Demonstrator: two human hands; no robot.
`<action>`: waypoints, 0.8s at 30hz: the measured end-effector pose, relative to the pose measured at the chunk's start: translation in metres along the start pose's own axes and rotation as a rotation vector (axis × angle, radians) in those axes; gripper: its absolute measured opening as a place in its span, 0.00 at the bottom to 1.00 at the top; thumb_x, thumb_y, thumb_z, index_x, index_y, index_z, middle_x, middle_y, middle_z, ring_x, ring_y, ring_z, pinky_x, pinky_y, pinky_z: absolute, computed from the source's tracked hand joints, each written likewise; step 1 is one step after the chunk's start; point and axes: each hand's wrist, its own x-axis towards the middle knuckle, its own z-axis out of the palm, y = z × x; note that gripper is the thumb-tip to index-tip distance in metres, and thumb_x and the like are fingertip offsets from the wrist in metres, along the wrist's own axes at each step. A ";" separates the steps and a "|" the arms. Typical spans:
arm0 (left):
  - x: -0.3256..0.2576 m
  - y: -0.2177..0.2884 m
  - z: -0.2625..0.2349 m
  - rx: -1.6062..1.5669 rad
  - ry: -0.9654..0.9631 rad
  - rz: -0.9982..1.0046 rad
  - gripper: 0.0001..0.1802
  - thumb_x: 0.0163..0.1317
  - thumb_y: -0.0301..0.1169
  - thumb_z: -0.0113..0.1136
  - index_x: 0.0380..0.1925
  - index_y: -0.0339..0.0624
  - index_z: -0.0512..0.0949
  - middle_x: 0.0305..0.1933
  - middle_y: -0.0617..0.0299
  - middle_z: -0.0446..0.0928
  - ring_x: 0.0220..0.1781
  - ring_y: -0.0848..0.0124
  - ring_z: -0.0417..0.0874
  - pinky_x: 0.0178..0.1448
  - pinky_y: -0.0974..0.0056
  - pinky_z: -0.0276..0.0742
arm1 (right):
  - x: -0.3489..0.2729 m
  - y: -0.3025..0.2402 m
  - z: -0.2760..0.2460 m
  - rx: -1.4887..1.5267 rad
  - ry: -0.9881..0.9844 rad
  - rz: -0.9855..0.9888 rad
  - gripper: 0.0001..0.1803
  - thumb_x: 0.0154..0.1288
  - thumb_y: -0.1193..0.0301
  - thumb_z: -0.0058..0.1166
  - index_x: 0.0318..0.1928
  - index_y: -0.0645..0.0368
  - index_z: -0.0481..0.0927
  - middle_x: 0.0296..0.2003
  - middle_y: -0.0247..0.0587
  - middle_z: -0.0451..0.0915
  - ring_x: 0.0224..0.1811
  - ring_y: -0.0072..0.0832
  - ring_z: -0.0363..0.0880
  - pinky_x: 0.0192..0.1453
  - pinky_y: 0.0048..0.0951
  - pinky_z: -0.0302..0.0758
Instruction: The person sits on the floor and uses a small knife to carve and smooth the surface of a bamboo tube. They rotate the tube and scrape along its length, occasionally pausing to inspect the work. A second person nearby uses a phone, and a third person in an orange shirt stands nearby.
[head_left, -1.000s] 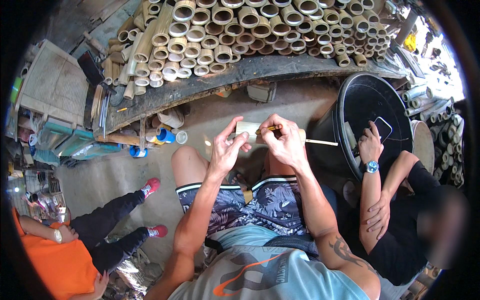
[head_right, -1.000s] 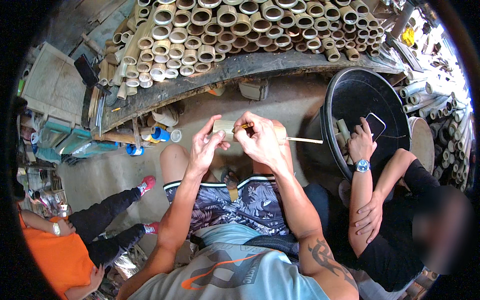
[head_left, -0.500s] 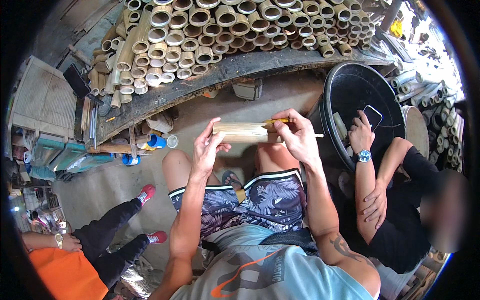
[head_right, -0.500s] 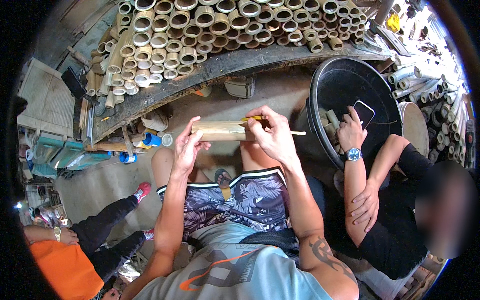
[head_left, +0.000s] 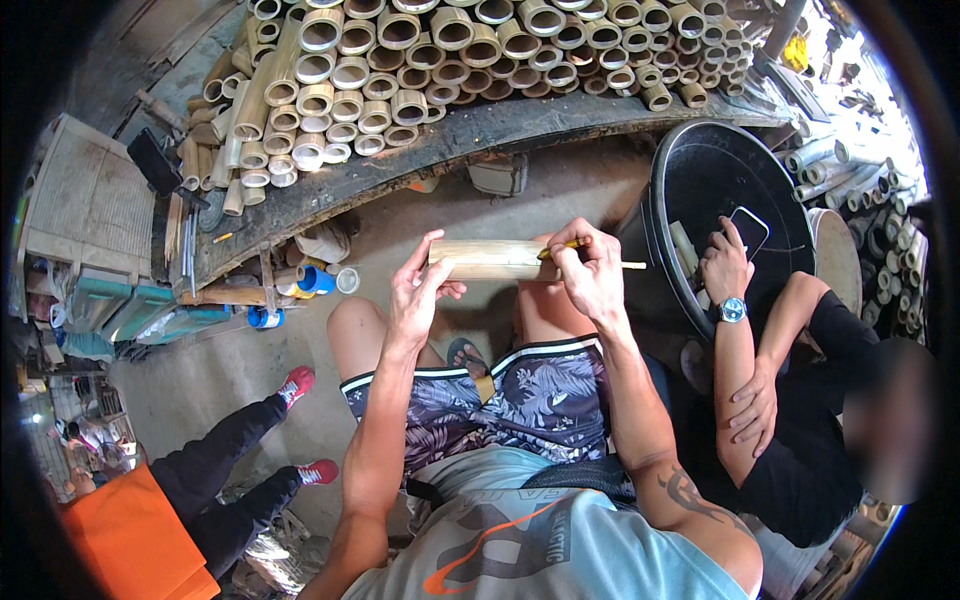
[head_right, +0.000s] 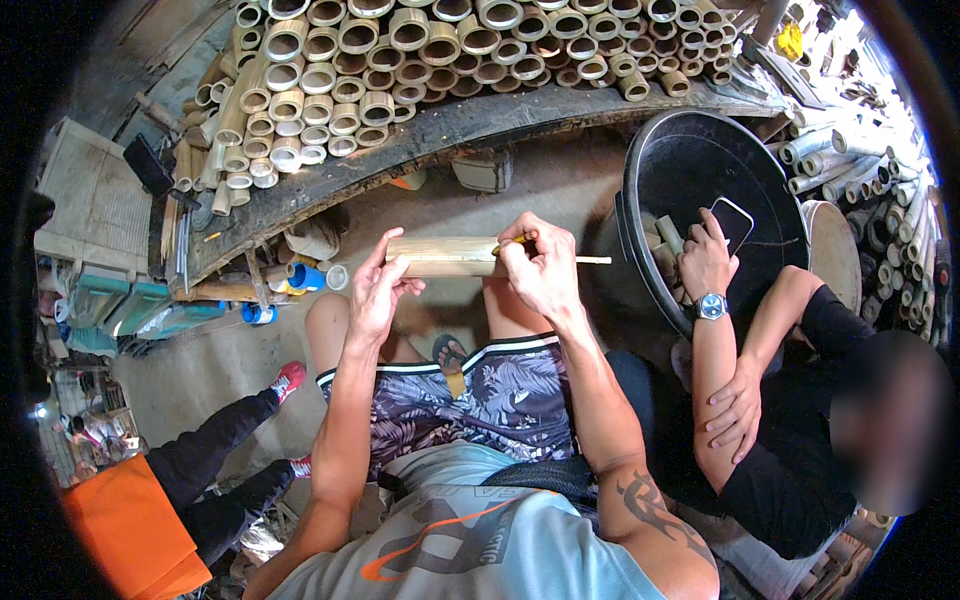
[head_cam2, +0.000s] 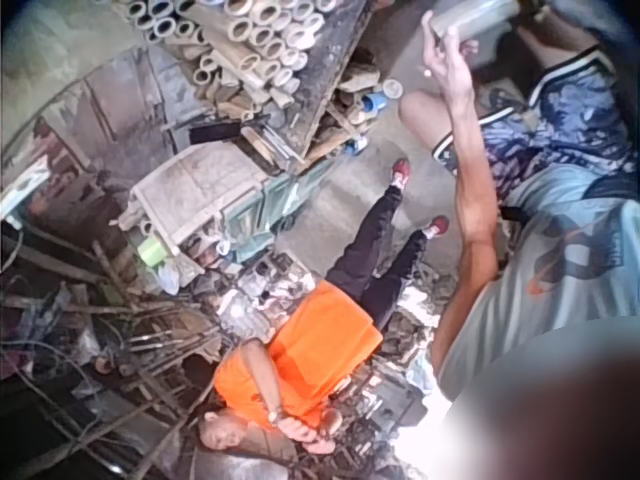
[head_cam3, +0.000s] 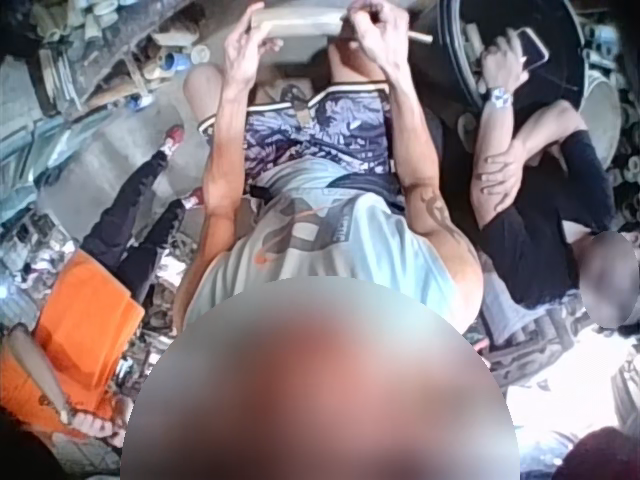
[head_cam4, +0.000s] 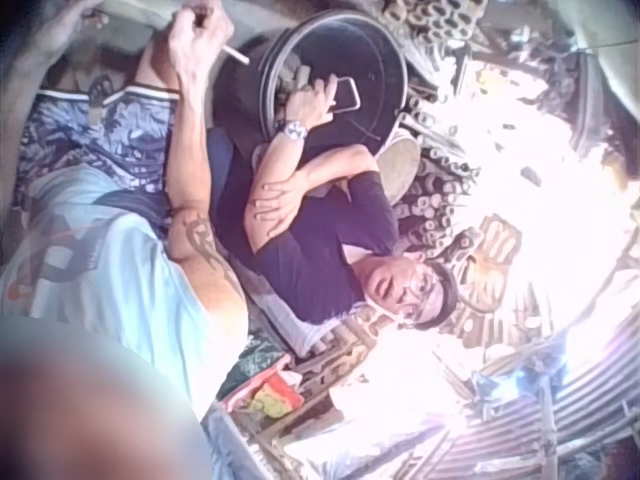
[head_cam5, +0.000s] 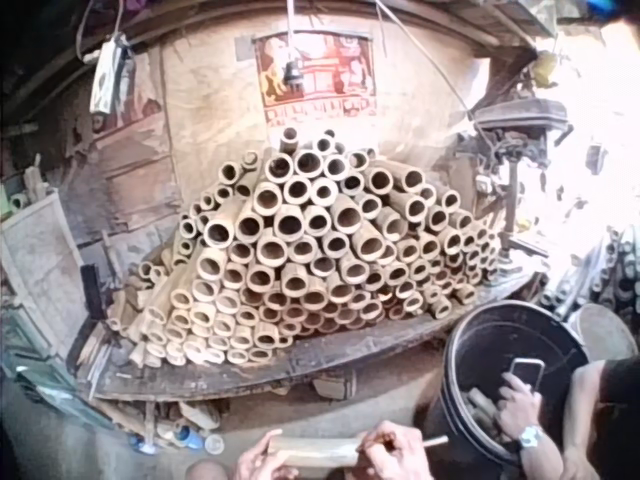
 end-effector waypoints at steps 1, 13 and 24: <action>0.000 0.000 0.000 -0.004 0.003 -0.002 0.30 0.76 0.32 0.61 0.75 0.36 0.67 0.39 0.61 0.83 0.34 0.73 0.87 0.41 0.69 0.83 | 0.000 0.000 0.000 -0.007 -0.012 0.001 0.06 0.60 0.75 0.55 0.32 0.65 0.81 0.23 0.43 0.82 0.22 0.24 0.78 0.28 0.29 0.73; 0.000 0.001 0.002 0.015 0.006 0.018 0.30 0.77 0.31 0.60 0.75 0.35 0.67 0.39 0.61 0.83 0.34 0.74 0.86 0.40 0.69 0.82 | 0.000 0.001 0.002 0.037 -0.038 0.063 0.04 0.58 0.76 0.55 0.30 0.64 0.80 0.23 0.43 0.81 0.23 0.28 0.78 0.31 0.30 0.74; -0.001 0.002 0.001 0.098 -0.020 0.023 0.30 0.77 0.30 0.58 0.75 0.37 0.66 0.43 0.58 0.84 0.36 0.73 0.86 0.43 0.68 0.84 | 0.001 -0.007 0.012 0.020 -0.002 -0.018 0.05 0.58 0.75 0.54 0.32 0.64 0.81 0.23 0.44 0.82 0.23 0.28 0.80 0.30 0.30 0.74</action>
